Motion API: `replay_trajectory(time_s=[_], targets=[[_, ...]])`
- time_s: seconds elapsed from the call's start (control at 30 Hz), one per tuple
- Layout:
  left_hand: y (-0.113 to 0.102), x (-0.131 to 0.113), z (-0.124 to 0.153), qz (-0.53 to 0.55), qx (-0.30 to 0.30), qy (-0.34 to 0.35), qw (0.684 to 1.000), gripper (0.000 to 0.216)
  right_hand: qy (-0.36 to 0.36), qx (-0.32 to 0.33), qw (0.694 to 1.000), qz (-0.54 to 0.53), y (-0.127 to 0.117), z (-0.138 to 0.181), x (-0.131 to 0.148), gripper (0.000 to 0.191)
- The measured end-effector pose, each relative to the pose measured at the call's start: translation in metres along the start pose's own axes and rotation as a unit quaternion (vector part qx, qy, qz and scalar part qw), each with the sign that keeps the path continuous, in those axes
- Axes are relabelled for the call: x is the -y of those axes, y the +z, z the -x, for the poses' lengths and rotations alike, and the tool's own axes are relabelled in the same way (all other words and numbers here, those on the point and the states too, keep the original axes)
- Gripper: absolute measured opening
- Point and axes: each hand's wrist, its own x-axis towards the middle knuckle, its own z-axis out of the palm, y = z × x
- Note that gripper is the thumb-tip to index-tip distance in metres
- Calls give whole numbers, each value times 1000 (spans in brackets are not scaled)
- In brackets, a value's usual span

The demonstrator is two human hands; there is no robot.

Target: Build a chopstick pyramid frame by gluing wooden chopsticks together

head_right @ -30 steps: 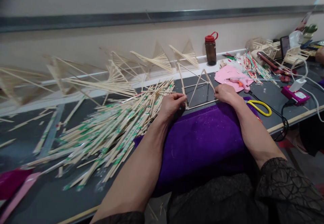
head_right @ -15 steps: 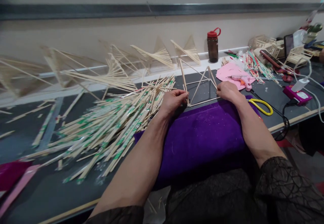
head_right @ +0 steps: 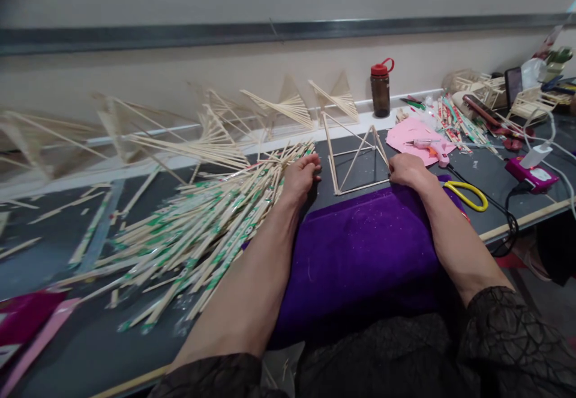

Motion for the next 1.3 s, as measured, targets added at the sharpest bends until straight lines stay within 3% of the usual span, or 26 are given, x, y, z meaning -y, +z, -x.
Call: replay_trajectory(time_s=[0.17,0.37,0.73,1.3], targets=[[6,3,-25,-151,46,82,984,57,-1,-1,1000,-16,5,-5,-2,29],[11,0,-37,-274,68,142,949,51,0,0,1000,-16,5,-5,-1,30],[14,3,-40,-330,75,165,927,51,-1,-7,999,-31,6,-5,0,31],[12,3,-39,-338,82,157,924,52,-17,-10,998,-52,9,-7,-1,29]])
